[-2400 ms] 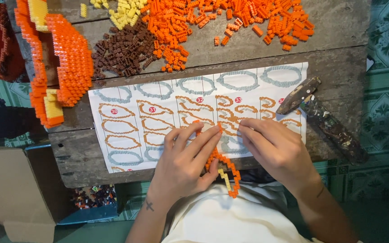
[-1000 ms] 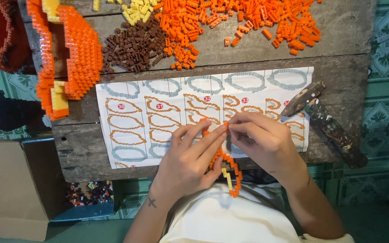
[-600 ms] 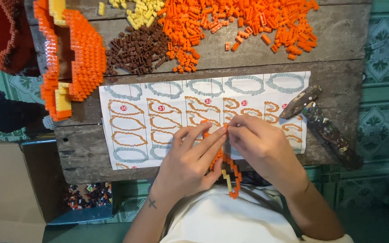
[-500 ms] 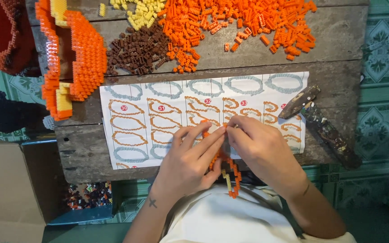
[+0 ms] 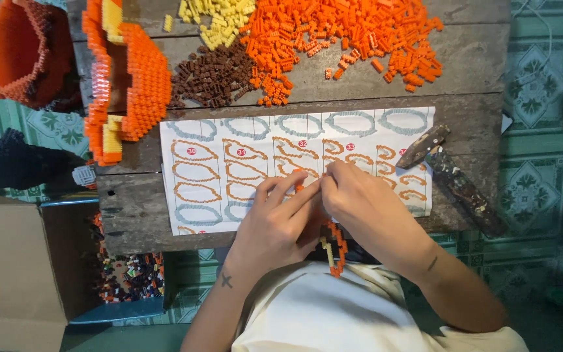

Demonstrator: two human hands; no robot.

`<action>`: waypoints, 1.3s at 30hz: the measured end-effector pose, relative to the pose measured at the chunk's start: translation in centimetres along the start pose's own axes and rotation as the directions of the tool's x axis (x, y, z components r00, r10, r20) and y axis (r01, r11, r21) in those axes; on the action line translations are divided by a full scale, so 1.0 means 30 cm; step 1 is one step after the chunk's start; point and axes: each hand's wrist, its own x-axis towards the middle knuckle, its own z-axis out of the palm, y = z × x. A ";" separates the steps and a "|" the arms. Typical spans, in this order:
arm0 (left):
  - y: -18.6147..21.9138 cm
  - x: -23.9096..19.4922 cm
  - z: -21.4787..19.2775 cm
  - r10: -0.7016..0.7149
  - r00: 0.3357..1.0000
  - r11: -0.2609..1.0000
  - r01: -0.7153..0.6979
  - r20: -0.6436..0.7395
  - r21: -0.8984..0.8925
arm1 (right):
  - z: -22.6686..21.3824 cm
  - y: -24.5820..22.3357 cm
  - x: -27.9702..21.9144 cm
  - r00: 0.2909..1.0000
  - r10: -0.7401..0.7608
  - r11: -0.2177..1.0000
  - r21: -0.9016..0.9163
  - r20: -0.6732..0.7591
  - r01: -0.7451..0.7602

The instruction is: Attaching small orange plastic pieces to a base structure following a template on a wooden table.

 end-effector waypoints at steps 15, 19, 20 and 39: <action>0.019 0.007 -0.025 0.005 1.000 0.998 -0.005 0.005 0.059 | 0.031 0.018 0.034 0.974 -0.061 0.998 -0.006 0.220 0.064; 0.023 0.012 -0.034 0.016 1.000 0.998 -0.017 0.011 0.062 | -0.007 0.008 0.056 0.959 -0.079 0.996 -0.029 0.270 0.090; 0.017 0.016 -0.030 0.018 1.000 0.998 -0.018 0.010 0.061 | -0.026 0.008 0.063 0.959 -0.077 0.996 -0.030 0.271 0.089; 0.007 0.005 -0.005 0.023 0.998 1.000 -0.023 -0.061 -0.001 | -0.101 0.090 0.156 0.901 0.004 0.965 0.236 0.434 -0.118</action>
